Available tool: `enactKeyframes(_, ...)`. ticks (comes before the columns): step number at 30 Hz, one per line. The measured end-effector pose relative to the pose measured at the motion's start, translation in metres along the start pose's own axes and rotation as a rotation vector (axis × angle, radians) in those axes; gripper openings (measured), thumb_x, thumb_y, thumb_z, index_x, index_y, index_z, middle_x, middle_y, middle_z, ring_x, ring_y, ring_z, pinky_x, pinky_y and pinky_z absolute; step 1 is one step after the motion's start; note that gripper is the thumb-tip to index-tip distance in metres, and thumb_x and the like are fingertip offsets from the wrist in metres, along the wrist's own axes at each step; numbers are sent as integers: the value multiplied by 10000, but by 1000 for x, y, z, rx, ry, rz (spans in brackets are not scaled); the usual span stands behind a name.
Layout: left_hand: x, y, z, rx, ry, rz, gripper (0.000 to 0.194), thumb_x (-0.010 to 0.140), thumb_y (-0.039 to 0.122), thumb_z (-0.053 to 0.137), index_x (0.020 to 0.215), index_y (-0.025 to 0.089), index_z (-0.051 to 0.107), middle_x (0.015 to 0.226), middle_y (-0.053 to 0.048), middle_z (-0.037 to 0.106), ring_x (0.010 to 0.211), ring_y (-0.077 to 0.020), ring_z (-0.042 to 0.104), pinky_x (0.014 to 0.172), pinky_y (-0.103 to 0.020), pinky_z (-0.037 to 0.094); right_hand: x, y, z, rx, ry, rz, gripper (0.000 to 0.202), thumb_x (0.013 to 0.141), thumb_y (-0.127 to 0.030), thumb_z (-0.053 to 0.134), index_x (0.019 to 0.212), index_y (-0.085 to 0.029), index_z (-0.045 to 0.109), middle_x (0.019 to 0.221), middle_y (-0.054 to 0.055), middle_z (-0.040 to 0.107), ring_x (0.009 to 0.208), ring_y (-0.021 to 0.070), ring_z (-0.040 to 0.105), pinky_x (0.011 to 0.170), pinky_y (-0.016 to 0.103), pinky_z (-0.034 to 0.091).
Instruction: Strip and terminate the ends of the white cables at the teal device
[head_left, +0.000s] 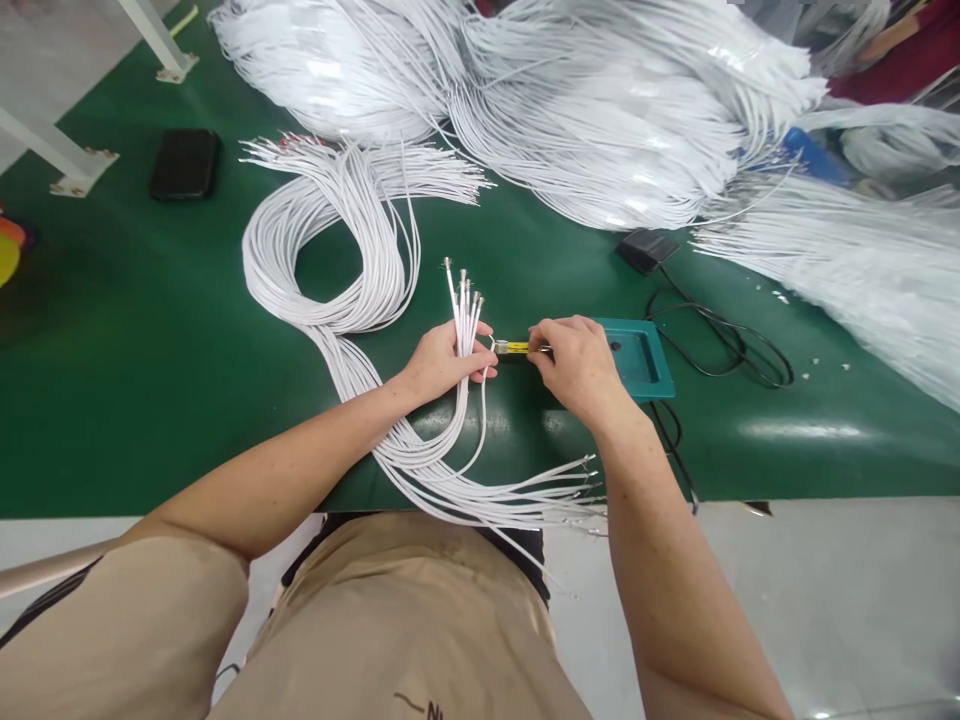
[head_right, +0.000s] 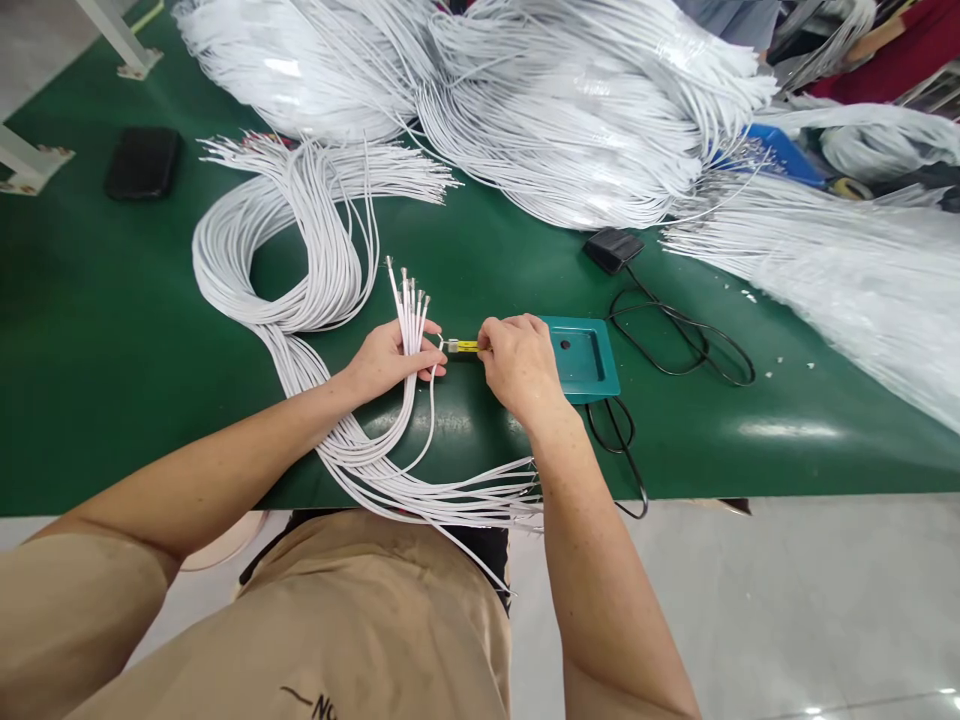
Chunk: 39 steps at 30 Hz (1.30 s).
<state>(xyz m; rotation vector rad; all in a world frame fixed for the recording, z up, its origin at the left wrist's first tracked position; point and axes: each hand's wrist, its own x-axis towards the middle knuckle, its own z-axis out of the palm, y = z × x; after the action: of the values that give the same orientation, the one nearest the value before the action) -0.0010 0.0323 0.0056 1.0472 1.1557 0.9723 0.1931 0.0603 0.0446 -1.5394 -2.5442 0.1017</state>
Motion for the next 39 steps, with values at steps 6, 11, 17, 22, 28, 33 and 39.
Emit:
enactKeyframes(6, 1, 1, 2, -4, 18, -9, 402, 696, 173, 744, 1055, 133, 569, 740, -31, 697, 692, -195, 727, 611, -248, 575, 6, 0, -2, 12, -81, 26, 169, 836, -126, 474, 906, -196, 611, 802, 46, 721, 729, 208, 612, 1034, 416, 319)
enactKeyframes(11, 3, -2, 1, -5, 8, 9, 408, 709, 202, 746, 1075, 136, 577, 762, -37, 701, 706, -193, 729, 619, -243, 578, 10, 2, -5, -6, -106, 69, 171, 877, -172, 466, 931, -183, 628, 782, 63, 726, 744, 223, 616, 1002, 399, 344)
enactKeyframes(17, 6, -8, -2, -8, -25, 66, 469, 728, 250, 746, 1154, 145, 582, 833, -51, 709, 763, -198, 735, 696, -271, 594, 7, -1, -8, -41, -125, 0, 96, 800, -148, 579, 871, -193, 625, 795, 61, 691, 769, 225, 580, 940, 387, 353)
enactKeyframes(22, 5, -6, 1, -4, -17, 13, 471, 709, 222, 757, 1139, 145, 582, 807, -43, 710, 738, -194, 735, 698, -271, 594, 3, -1, -6, -35, -46, 19, 88, 819, -172, 569, 884, -189, 626, 776, 84, 611, 819, 250, 535, 807, 356, 367)
enactKeyframes(28, 4, -6, 3, 46, 0, -10, 444, 700, 192, 747, 1111, 148, 585, 780, -36, 718, 704, -189, 733, 698, -280, 596, 4, 0, -3, -62, -33, 36, 107, 844, -185, 554, 883, -188, 654, 747, 81, 565, 822, 249, 523, 777, 354, 375)
enactKeyframes(33, 6, -7, 3, 54, -33, -34, 462, 681, 194, 763, 1100, 128, 580, 776, -54, 725, 719, -202, 734, 684, -288, 601, 0, -1, -6, -59, -20, -6, 118, 862, -210, 540, 883, -185, 654, 777, 93, 619, 898, 264, 555, 889, 413, 398)
enactKeyframes(39, 6, -4, 1, 38, -53, -51, 483, 678, 203, 771, 1111, 116, 576, 799, -73, 727, 729, -211, 734, 690, -299, 604, -17, 12, 4, -177, 279, 212, 339, 929, -283, 440, 1218, -152, 557, 1306, 171, 568, 1285, 336, 419, 1094, 633, 169)
